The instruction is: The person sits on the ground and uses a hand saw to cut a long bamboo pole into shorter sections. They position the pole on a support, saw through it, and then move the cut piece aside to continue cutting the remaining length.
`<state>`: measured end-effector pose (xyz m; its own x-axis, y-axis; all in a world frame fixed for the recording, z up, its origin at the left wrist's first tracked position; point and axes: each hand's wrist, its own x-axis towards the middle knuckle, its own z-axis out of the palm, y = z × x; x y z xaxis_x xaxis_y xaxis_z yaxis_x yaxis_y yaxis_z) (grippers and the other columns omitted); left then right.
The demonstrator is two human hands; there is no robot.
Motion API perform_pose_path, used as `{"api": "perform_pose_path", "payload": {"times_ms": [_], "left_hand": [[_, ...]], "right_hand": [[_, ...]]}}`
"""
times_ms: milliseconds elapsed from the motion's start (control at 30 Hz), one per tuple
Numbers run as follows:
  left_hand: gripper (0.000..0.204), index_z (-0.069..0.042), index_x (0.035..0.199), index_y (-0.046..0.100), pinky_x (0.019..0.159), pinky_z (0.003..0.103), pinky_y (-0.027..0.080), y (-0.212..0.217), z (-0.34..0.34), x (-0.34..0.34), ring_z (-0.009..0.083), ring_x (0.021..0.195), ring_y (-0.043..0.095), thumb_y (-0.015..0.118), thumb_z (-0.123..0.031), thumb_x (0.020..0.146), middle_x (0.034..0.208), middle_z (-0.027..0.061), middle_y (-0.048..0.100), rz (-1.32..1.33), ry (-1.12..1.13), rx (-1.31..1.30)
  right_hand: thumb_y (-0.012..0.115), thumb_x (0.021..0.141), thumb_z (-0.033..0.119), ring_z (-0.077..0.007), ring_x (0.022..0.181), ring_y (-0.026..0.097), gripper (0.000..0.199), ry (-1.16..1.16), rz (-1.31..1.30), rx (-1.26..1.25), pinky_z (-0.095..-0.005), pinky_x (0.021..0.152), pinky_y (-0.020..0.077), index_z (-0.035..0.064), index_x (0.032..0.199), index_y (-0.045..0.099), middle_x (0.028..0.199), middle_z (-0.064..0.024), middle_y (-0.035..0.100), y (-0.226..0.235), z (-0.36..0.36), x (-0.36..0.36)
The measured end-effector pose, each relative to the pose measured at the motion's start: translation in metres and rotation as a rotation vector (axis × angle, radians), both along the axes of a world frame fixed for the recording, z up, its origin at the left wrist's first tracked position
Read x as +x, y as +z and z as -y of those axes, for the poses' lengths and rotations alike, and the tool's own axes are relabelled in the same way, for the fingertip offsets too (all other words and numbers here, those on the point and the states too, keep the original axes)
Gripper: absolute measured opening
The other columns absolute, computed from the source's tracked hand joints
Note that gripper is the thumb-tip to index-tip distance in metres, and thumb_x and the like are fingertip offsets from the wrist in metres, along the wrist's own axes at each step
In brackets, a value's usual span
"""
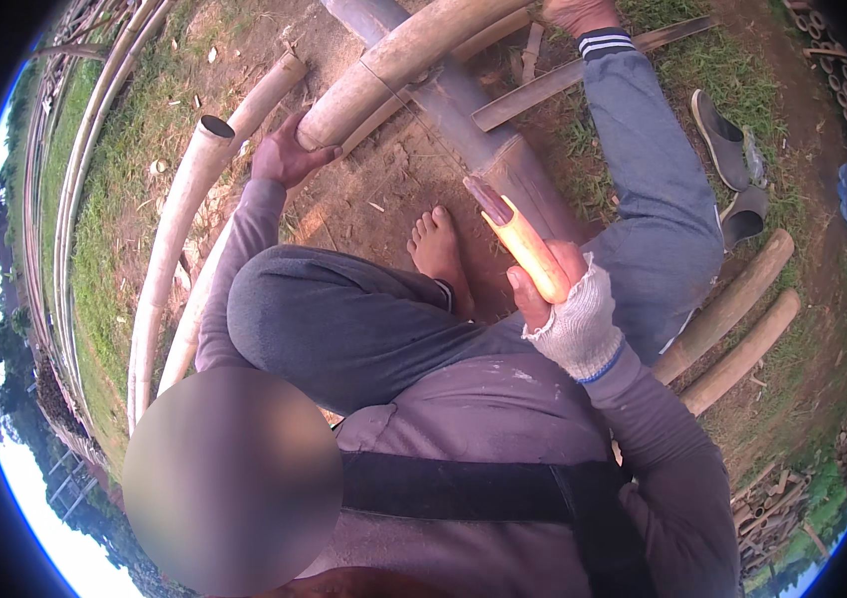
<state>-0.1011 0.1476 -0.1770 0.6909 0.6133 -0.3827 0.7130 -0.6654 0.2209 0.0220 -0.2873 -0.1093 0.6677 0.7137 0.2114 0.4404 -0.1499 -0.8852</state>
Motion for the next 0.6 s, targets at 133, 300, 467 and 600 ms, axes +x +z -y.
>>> {"api": "perform_pose_path", "payload": {"times_ms": [133,300,467,600], "left_hand": [[0.112,-0.014,0.155,0.056,0.104,0.049,0.057,-0.008,-0.004,0.01,0.0392,0.12,0.074,0.087,-0.076,0.068,0.123,0.0215,0.078,0.069,-0.047,0.048],[0.109,-0.014,0.153,0.057,0.104,0.049,0.057,-0.013,-0.009,-0.004,0.0392,0.12,0.074,0.087,-0.075,0.068,0.123,0.0216,0.078,0.072,-0.023,0.049],[0.109,-0.014,0.156,0.054,0.105,0.048,0.057,-0.001,-0.001,-0.003,0.0387,0.121,0.073,0.087,-0.072,0.07,0.125,0.0209,0.077,0.024,0.008,0.022],[0.11,-0.015,0.157,0.053,0.105,0.048,0.057,-0.006,-0.002,0.002,0.0378,0.121,0.073,0.086,-0.074,0.07,0.125,0.02,0.078,0.021,-0.016,0.013]], "right_hand": [[0.074,0.099,0.043,-0.0444,0.076,0.072,0.043,-0.062,0.209,-0.196,-0.0496,0.068,0.0572,0.0004,0.098,0.071,0.08,-0.0239,0.071,-0.035,-0.144,0.047],[0.076,0.1,0.04,-0.0472,0.076,0.071,0.041,-0.028,0.314,-0.168,-0.0502,0.066,0.0556,-0.0004,0.102,0.07,0.08,-0.0269,0.07,-0.014,-0.163,0.044],[0.08,0.098,0.021,-0.0266,0.065,0.067,0.027,0.031,0.058,-0.034,-0.0385,0.061,0.0526,-0.0014,0.106,0.067,0.075,-0.016,0.063,0.035,0.0,0.003],[0.081,0.097,0.025,-0.0364,0.068,0.071,0.03,-0.005,0.086,-0.089,-0.0428,0.062,0.0548,-0.001,0.103,0.069,0.073,-0.0197,0.067,-0.007,-0.067,0.021]]}}
